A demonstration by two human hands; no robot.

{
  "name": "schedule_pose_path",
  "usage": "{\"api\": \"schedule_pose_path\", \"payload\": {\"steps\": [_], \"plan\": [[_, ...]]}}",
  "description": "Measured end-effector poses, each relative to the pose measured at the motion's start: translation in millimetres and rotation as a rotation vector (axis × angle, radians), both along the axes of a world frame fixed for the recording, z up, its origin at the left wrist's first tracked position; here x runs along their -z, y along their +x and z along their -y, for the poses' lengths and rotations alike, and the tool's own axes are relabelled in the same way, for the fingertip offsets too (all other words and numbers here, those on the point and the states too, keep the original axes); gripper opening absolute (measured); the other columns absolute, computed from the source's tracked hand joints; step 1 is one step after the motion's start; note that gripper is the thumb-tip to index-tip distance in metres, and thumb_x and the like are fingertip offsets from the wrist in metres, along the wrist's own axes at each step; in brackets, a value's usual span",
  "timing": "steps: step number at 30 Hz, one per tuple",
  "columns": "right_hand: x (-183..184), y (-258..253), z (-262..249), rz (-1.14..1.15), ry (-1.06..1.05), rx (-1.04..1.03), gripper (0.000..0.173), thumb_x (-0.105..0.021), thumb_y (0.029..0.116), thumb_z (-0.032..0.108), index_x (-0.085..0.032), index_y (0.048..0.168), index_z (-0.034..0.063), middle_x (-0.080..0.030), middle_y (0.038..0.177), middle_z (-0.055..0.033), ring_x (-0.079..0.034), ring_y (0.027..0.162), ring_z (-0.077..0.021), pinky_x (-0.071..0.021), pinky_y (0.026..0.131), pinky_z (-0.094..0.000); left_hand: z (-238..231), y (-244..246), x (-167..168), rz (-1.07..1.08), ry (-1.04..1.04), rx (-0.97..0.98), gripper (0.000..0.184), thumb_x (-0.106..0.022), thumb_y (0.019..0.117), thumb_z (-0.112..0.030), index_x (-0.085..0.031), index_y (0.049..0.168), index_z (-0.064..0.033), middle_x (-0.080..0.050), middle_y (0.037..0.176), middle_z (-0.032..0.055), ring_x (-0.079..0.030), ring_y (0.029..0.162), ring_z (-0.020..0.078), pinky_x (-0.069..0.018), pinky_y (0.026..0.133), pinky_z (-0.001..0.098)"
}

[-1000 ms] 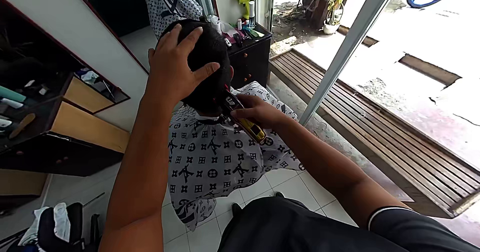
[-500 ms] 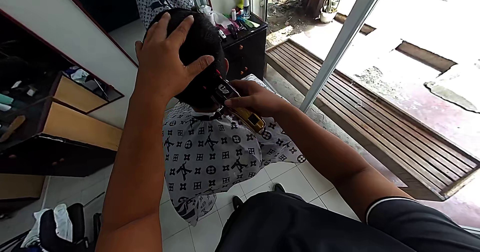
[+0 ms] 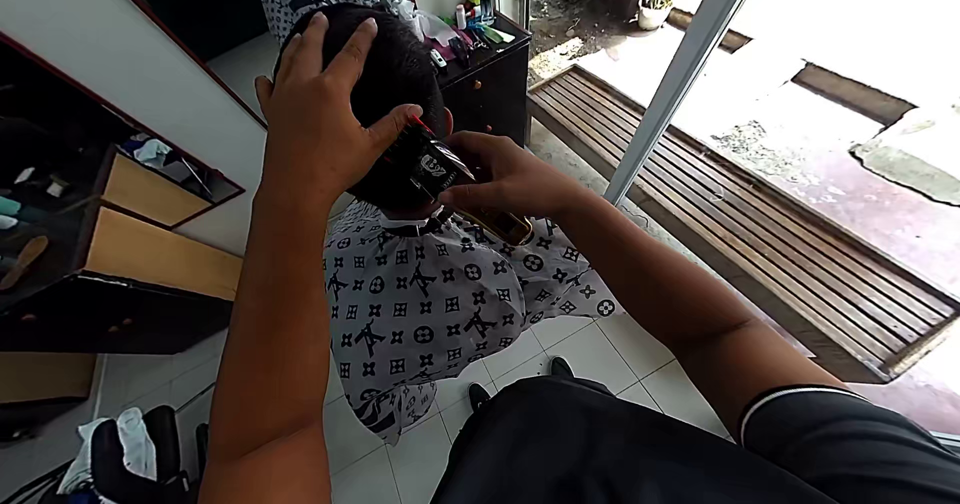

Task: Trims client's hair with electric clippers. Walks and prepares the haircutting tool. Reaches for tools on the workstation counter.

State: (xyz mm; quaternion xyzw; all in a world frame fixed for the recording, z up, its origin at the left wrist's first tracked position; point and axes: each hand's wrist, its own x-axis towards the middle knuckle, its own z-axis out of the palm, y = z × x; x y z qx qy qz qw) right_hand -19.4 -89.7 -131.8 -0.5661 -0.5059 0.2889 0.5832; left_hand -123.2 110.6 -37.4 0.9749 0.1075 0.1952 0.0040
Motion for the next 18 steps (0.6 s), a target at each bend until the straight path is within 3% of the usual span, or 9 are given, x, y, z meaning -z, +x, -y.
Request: {"api": "schedule_pose_path", "payload": {"steps": [2,4,7,10,13,18], "plan": [[13,10,3,0.025,-0.046,0.01,0.052,-0.074,0.0919,0.012,-0.051,0.137,-0.0015,-0.068,0.115,-0.0112,-0.069,0.097,-0.0108,-0.0593,0.087,-0.0274,0,0,-1,-0.011,-0.002,-0.005,0.092,-0.049,0.0865,-0.083,-0.036,0.161,-0.0305,-0.026,0.168,0.0169,-0.024,0.154,0.0409,-0.021,0.112,0.0738],[26,19,5,-0.09,-0.135,0.023,0.047,-0.072,0.0928,0.012,-0.054,0.134,-0.0014,-0.069,0.108,-0.0112,-0.07,0.09,-0.0132,-0.0604,0.081,-0.0297,-2,0,0,-0.011,-0.004,-0.007,0.092,-0.048,0.086,-0.084,-0.036,0.161,-0.0316,-0.025,0.168,0.0162,-0.024,0.154,0.0401,-0.0212,0.113,0.0736],[20,18,5,-0.171,-0.148,0.012,0.045,-0.071,0.0938,0.015,-0.055,0.133,-0.0006,-0.07,0.106,-0.0114,-0.071,0.087,-0.0158,-0.0613,0.079,-0.032,-4,0,1,-0.006,0.003,-0.006,0.091,-0.045,0.0866,-0.085,-0.035,0.161,-0.0331,-0.026,0.168,0.0157,-0.025,0.154,0.039,-0.0219,0.112,0.0733],[-6,6,4,-0.016,-0.054,0.001,0.049,-0.074,0.093,0.015,-0.054,0.135,-0.0015,-0.069,0.11,-0.0102,-0.069,0.092,-0.0113,-0.0599,0.083,-0.0276,-3,1,1,-0.002,0.009,0.01,0.09,-0.044,0.0881,-0.083,-0.036,0.161,-0.0315,-0.027,0.167,0.0173,-0.025,0.153,0.0403,-0.022,0.112,0.0744],[-6,12,6,0.113,-0.057,-0.001,0.052,-0.075,0.0914,0.013,-0.052,0.136,-0.0014,-0.069,0.111,-0.0097,-0.068,0.093,-0.0083,-0.0584,0.083,-0.0247,-1,1,0,-0.009,-0.004,0.007,0.091,-0.047,0.0869,-0.083,-0.036,0.161,-0.0315,-0.026,0.168,0.0161,-0.024,0.154,0.0403,-0.0207,0.112,0.0744],[12,32,11,-0.135,-0.213,0.009,0.037,-0.07,0.0943,0.015,-0.058,0.127,0.0007,-0.069,0.099,-0.0108,-0.07,0.081,-0.0157,-0.0617,0.072,-0.0319,-5,2,2,-0.005,-0.003,-0.006,0.091,-0.044,0.0864,-0.085,-0.035,0.161,-0.0341,-0.027,0.168,0.013,-0.025,0.154,0.0379,-0.0205,0.113,0.0737]]}}
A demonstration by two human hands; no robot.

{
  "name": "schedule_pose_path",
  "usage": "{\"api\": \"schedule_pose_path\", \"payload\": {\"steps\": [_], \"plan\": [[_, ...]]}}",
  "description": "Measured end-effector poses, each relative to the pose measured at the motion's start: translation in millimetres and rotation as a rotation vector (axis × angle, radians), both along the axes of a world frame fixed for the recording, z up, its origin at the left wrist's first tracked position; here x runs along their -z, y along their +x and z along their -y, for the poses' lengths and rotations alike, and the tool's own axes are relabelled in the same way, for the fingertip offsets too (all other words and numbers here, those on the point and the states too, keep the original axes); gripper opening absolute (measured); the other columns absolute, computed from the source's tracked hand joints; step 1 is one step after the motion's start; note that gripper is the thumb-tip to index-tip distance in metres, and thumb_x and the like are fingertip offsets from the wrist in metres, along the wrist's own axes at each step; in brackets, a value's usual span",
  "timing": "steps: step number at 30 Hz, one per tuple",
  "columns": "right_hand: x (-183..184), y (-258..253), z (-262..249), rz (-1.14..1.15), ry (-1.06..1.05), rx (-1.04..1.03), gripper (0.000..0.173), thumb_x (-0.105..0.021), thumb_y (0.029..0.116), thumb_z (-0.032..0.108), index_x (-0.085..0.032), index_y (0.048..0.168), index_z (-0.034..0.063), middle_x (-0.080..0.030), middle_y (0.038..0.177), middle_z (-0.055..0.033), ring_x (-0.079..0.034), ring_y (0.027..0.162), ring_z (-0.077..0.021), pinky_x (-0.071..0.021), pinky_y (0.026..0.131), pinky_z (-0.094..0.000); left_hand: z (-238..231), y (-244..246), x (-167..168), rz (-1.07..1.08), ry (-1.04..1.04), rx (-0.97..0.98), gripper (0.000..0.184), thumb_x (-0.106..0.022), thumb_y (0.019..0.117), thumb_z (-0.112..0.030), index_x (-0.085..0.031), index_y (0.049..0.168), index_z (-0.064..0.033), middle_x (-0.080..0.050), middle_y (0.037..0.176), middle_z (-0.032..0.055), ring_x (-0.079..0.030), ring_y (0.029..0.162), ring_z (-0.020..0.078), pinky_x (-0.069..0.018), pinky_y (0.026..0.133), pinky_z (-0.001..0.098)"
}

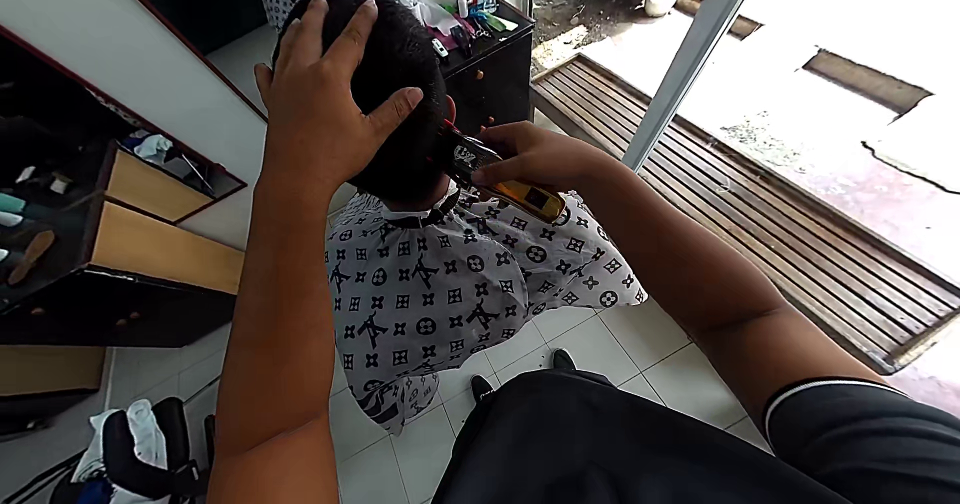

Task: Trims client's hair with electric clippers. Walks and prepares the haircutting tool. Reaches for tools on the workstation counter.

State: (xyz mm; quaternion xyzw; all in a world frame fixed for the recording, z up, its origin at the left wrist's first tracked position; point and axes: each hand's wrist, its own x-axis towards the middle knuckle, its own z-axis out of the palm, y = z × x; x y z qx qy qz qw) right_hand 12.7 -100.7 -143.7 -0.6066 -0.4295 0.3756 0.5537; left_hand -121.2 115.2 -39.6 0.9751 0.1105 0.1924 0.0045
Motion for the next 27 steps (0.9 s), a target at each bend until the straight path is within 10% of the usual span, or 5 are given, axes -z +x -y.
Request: {"api": "schedule_pose_path", "payload": {"steps": [5,11,27], "plan": [[-29,-12,-2,0.2,0.118,-0.041,0.049,-0.073,0.0936,0.015,-0.054,0.136,0.0001,-0.069,0.113,-0.0089,-0.069,0.096,-0.0097,-0.0592,0.086,-0.0263,2,1,1,0.004,-0.008,0.004,0.088,-0.044,0.0887,-0.082,-0.036,0.161,-0.0332,-0.027,0.168,0.0148,-0.025,0.154,0.0387,-0.0198,0.113,0.0741],[-9,12,2,0.073,-0.008,-0.025,0.04,-0.071,0.0939,0.014,-0.058,0.129,0.0002,-0.07,0.103,-0.0113,-0.071,0.084,-0.0156,-0.0622,0.073,-0.0307,-1,-2,0,-0.009,-0.02,-0.013,0.089,-0.04,0.0875,-0.086,-0.033,0.161,-0.0361,-0.024,0.17,0.0108,-0.021,0.156,0.0363,-0.0181,0.115,0.0733],[-48,0,1,0.42,0.088,-0.089,0.047,-0.076,0.0918,0.02,-0.058,0.131,0.0022,-0.069,0.106,-0.0064,-0.067,0.09,-0.0062,-0.058,0.081,-0.0229,3,1,1,0.008,-0.007,0.01,0.086,-0.043,0.0909,-0.08,-0.034,0.161,-0.0326,-0.025,0.169,0.0146,-0.023,0.154,0.0392,-0.0197,0.113,0.0738]]}}
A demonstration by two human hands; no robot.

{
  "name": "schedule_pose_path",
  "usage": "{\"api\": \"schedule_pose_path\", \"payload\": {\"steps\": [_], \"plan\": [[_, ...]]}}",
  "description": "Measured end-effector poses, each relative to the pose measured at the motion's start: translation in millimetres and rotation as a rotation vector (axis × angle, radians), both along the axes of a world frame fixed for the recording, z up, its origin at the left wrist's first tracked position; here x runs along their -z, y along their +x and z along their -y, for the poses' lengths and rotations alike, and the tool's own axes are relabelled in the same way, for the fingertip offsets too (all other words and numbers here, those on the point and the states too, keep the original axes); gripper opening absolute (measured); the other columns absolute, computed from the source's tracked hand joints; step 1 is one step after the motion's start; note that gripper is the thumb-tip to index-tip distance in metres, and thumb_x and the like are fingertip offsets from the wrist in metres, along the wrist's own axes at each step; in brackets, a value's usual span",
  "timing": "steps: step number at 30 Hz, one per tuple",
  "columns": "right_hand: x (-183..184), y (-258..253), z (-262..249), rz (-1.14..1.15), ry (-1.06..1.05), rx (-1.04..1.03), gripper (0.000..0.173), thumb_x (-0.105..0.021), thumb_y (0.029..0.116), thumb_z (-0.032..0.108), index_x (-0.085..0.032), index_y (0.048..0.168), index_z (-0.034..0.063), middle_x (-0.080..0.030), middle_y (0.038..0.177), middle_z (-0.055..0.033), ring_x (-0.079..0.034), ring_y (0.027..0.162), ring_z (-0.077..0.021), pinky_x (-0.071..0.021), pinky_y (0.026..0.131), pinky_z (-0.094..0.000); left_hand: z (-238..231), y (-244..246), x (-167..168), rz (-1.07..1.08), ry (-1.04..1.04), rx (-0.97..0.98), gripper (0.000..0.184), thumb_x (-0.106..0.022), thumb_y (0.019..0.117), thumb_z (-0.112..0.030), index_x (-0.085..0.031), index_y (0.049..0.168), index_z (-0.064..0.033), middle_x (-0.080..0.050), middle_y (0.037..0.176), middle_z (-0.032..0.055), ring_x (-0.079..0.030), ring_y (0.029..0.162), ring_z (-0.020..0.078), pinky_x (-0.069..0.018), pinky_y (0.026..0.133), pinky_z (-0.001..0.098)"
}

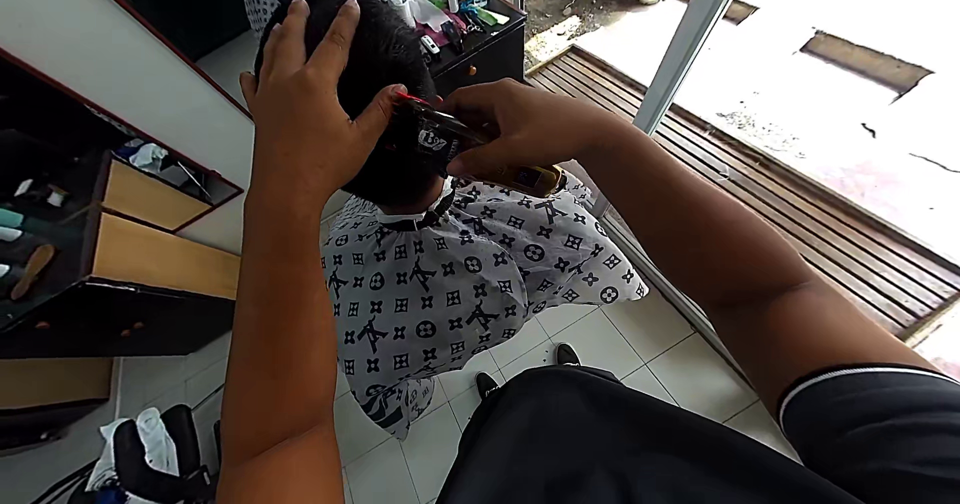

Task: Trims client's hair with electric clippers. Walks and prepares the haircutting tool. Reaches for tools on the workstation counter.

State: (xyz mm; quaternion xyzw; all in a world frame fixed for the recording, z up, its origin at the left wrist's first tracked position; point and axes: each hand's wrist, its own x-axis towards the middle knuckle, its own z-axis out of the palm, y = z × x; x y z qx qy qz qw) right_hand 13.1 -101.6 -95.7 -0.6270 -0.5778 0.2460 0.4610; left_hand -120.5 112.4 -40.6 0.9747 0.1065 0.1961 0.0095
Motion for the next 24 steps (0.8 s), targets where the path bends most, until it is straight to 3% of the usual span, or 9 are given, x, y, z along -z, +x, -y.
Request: {"api": "schedule_pose_path", "payload": {"steps": [2,6,9,13,19,24], "plan": [[-2,7,3,0.086,-0.057,0.019,0.049,-0.077,0.0912,0.02,-0.057,0.133,0.0035,-0.069,0.11,-0.0065,-0.067,0.093,-0.006,-0.057,0.084,-0.0232,1,0,-2,-0.011,-0.009,0.001,0.087,-0.044,0.0903,-0.08,-0.034,0.162,-0.0318,-0.024,0.169,0.0147,-0.022,0.155,0.0388,-0.0182,0.114,0.0742],[3,23,5,0.049,-0.198,0.11,0.045,-0.078,0.091,0.02,-0.061,0.129,0.0044,-0.07,0.106,-0.007,-0.068,0.089,-0.0085,-0.0582,0.081,-0.0262,1,-1,-2,-0.021,-0.013,-0.011,0.086,-0.043,0.0903,-0.081,-0.033,0.162,-0.0333,-0.025,0.169,0.0137,-0.022,0.155,0.0383,-0.0178,0.114,0.074],[-10,8,3,0.143,-0.157,0.089,0.049,-0.079,0.0904,0.026,-0.06,0.131,0.0063,-0.07,0.108,-0.0047,-0.067,0.091,-0.0055,-0.0569,0.082,-0.0241,0,1,-1,-0.013,-0.005,0.008,0.084,-0.043,0.0919,-0.079,-0.034,0.162,-0.0331,-0.025,0.169,0.0147,-0.024,0.154,0.04,-0.0197,0.113,0.0742],[-17,3,3,0.292,-0.149,0.081,0.052,-0.078,0.0904,0.031,-0.059,0.133,0.0078,-0.067,0.113,-0.0063,-0.065,0.098,-0.0094,-0.0552,0.087,-0.0292,0,1,-1,-0.007,-0.009,0.014,0.086,-0.045,0.0909,-0.08,-0.034,0.162,-0.0311,-0.024,0.169,0.0158,-0.024,0.154,0.0405,-0.0195,0.113,0.0743],[-15,18,6,0.177,-0.232,0.125,0.048,-0.079,0.09,0.029,-0.062,0.129,0.0076,-0.07,0.106,-0.0051,-0.068,0.09,-0.0076,-0.0581,0.082,-0.0267,1,-1,-2,-0.024,-0.005,-0.013,0.086,-0.042,0.0911,-0.08,-0.033,0.162,-0.0332,-0.024,0.169,0.0135,-0.022,0.155,0.0386,-0.0187,0.114,0.0731],[-24,6,4,0.285,-0.163,0.06,0.051,-0.078,0.0911,0.032,-0.06,0.132,0.0081,-0.068,0.112,-0.004,-0.066,0.096,-0.0062,-0.0565,0.086,-0.0253,-1,0,0,-0.007,-0.007,0.005,0.087,-0.043,0.0905,-0.081,-0.034,0.162,-0.032,-0.025,0.169,0.0148,-0.024,0.154,0.0394,-0.0201,0.113,0.0745]]}}
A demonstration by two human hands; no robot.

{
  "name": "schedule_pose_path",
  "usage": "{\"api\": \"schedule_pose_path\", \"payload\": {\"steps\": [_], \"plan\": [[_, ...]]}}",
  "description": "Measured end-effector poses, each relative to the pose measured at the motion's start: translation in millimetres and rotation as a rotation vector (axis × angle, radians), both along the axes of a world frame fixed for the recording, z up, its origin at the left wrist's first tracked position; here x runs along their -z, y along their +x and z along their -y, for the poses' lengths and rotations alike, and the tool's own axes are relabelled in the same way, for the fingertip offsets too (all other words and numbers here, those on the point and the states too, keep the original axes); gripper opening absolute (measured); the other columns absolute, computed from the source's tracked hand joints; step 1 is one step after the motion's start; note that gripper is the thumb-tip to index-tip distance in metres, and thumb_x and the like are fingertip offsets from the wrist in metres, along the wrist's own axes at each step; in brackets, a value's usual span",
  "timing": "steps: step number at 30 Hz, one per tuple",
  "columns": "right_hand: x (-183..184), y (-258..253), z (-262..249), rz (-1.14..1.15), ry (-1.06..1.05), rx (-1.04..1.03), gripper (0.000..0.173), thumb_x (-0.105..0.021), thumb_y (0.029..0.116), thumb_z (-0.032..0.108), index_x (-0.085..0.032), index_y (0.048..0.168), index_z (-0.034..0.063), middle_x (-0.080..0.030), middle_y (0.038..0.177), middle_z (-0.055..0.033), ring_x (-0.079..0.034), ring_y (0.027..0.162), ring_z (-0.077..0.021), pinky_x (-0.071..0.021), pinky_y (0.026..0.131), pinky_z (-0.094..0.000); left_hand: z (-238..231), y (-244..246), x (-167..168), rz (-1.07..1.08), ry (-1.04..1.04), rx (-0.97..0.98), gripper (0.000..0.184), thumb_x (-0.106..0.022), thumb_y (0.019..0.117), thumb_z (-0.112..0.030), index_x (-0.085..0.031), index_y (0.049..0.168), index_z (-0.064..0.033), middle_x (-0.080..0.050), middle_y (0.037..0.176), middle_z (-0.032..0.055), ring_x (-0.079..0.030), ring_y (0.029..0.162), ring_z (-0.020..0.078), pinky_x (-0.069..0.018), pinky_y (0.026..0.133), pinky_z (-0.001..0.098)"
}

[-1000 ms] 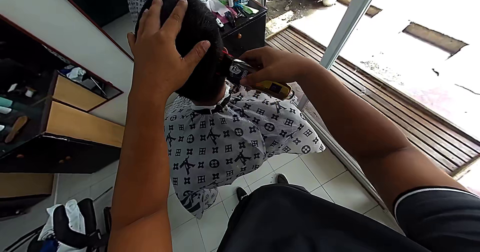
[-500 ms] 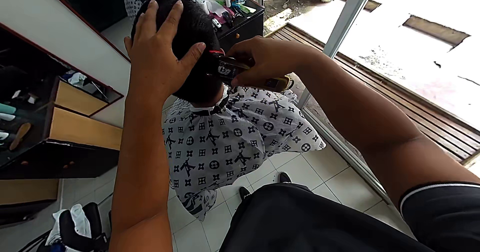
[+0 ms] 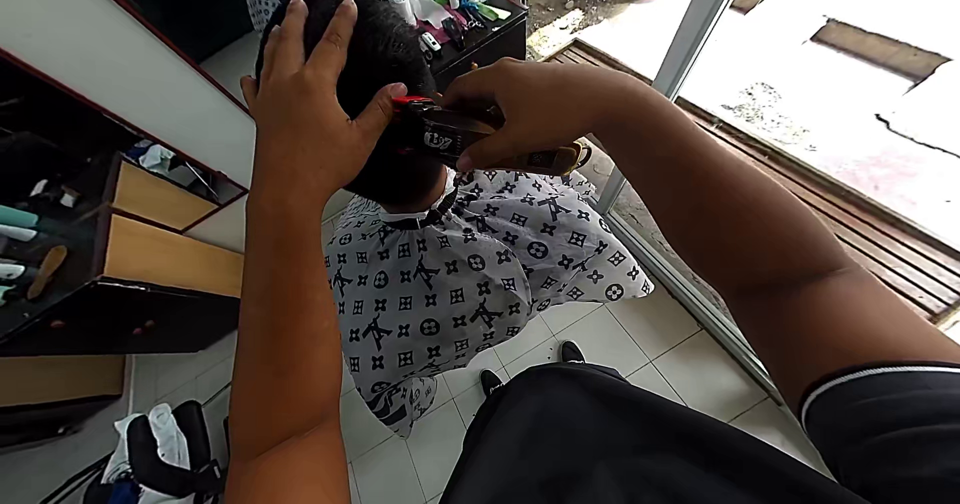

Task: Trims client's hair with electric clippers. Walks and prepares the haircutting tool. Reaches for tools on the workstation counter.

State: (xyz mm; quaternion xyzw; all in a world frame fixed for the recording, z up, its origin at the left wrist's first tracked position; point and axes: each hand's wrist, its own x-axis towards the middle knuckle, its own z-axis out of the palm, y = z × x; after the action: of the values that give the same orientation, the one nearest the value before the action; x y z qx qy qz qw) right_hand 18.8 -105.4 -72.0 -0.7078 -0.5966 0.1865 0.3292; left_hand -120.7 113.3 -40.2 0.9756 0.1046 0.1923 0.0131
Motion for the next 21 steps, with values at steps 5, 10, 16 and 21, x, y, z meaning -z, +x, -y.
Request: {"api": "schedule_pose_path", "payload": {"steps": [5,10,16,21], "plan": [[5,-2,2,-0.015,-0.032,0.101,0.052,-0.079,0.0894,0.033,-0.061,0.131,0.0087,-0.069,0.109,-0.0052,-0.067,0.093,-0.0093,-0.0571,0.084,-0.0298,1,-3,-2,-0.005,-0.009,-0.011,0.086,-0.044,0.0908,-0.08,-0.034,0.162,-0.0331,-0.024,0.169,0.0143,-0.023,0.155,0.0382,-0.0191,0.113,0.0736],[55,-47,-13,-0.322,0.194,0.109,0.062,-0.08,0.0889,0.026,-0.052,0.139,0.0042,-0.067,0.12,-0.0092,-0.069,0.101,-0.0122,-0.0594,0.089,-0.032,0,-4,-9,-0.06,-0.037,-0.004,0.091,-0.042,0.0869,-0.085,-0.034,0.161,-0.0341,-0.023,0.169,0.0134,-0.021,0.155,0.0386,-0.0173,0.112,0.0761],[127,-60,-24,-0.654,0.194,0.188,0.061,-0.077,0.0891,0.017,-0.049,0.14,-0.001,-0.067,0.118,-0.0144,-0.07,0.098,-0.0173,-0.0601,0.087,-0.0346,-14,-15,-26,-0.171,-0.079,0.103,0.095,-0.054,0.0838,-0.082,-0.03,0.163,-0.0341,-0.021,0.17,0.0135,-0.019,0.156,0.0386,-0.013,0.114,0.0779],[93,-75,-28,-0.597,0.311,0.118,0.065,-0.077,0.0899,0.019,-0.045,0.143,-0.0019,-0.067,0.119,-0.0132,-0.07,0.099,-0.0146,-0.0604,0.086,-0.0311,-17,-14,-26,-0.181,-0.042,0.117,0.095,-0.056,0.0825,-0.081,-0.03,0.162,-0.0357,-0.022,0.17,0.013,-0.02,0.156,0.0388,-0.0142,0.113,0.0778]]}}
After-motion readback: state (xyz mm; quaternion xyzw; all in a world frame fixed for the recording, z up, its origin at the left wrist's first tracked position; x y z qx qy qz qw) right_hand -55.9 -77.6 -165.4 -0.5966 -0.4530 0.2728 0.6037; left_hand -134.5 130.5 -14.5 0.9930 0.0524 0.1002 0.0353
